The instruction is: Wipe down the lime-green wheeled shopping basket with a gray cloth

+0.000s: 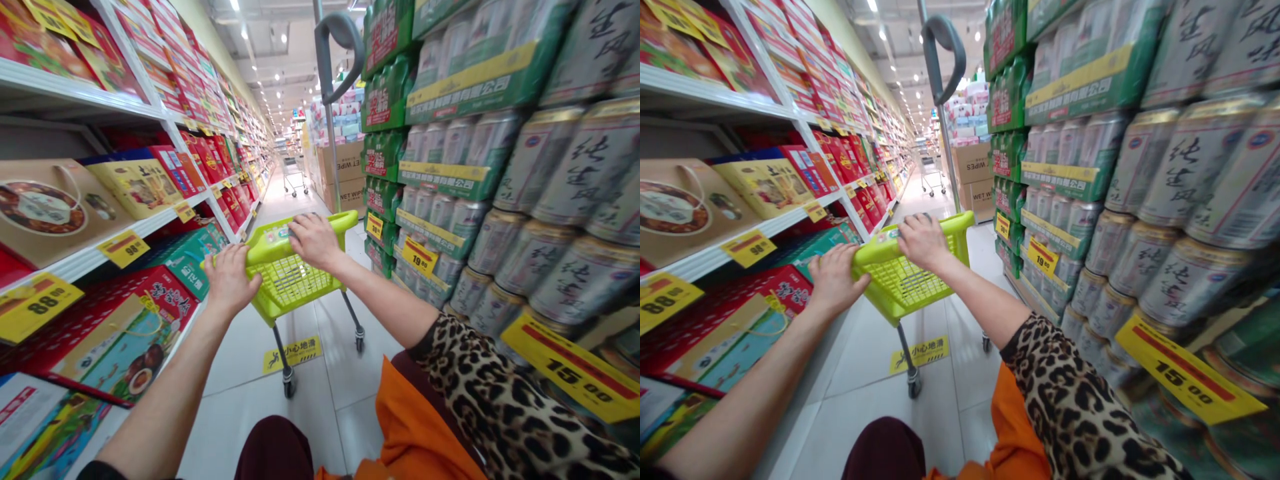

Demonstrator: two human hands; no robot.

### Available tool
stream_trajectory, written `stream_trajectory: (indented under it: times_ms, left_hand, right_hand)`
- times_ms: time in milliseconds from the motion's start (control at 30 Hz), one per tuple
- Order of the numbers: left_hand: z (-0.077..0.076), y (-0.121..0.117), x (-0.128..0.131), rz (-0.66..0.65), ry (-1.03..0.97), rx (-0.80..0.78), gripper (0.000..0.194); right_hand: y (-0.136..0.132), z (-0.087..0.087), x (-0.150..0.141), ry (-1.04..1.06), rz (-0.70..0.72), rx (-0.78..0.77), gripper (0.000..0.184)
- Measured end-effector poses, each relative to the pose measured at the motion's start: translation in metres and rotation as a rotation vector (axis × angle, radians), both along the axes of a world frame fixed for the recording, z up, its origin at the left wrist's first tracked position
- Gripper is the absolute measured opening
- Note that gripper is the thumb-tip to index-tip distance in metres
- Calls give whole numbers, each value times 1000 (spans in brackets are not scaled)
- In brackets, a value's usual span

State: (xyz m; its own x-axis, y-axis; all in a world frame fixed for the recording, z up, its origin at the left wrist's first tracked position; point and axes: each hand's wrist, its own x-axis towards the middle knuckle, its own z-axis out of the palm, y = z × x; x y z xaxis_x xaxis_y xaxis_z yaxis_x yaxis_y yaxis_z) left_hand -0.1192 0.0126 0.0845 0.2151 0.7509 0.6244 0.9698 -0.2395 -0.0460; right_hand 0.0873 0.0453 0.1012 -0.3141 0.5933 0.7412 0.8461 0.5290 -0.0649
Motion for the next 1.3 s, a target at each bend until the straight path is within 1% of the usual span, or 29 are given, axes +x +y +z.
stream_trajectory:
  times_ms: [100,167,267,367,467,567,633,700,767,933,1000,1033,1100,1233,1300]
  left_hand:
    - [0,2,-2,-13,-8,-7,53]
    - [0,3,-2,-9,-23,-3,53]
    - [0,4,0,-1,-46,2,53]
    - [0,4,4,-5,-61,2,53]
    - [0,3,5,5,-69,17,53]
    - [-1,3,4,13,-62,25,52]
    - [-1,2,3,8,-58,29,52]
    - [-1,1,2,0,-55,26,52]
    - [0,0,2,-10,-56,14,52]
    - [-1,-2,4,-22,-80,22,52]
    - [-2,-2,7,-28,-84,40,53]
    - [-3,-2,8,-31,-87,46,53]
    - [-4,-2,11,-33,-90,48,55]
    - [-3,-3,11,-27,-85,41,57]
    - [-3,-4,8,-22,-70,36,56]
  right_hand:
    - [12,2,36,76,-112,-58,30]
    - [19,3,54,93,-164,-93,30]
    - [23,4,65,98,-213,-116,30]
    - [19,4,53,79,-213,-97,29]
    - [9,3,26,69,-154,-50,28]
    - [-1,3,-5,20,-25,17,30]
    - [-4,3,-19,-42,74,46,30]
    - [-4,4,-22,-71,125,51,30]
    - [1,4,-14,-59,116,41,31]
    - [16,3,26,52,-45,-9,32]
    - [17,2,29,71,-88,-10,33]
    - [15,1,26,69,-93,-1,34]
    - [8,-1,10,44,-62,30,34]
    - [-7,-6,-30,-64,104,87,37]
    - [-9,-7,-38,-90,149,102,38]
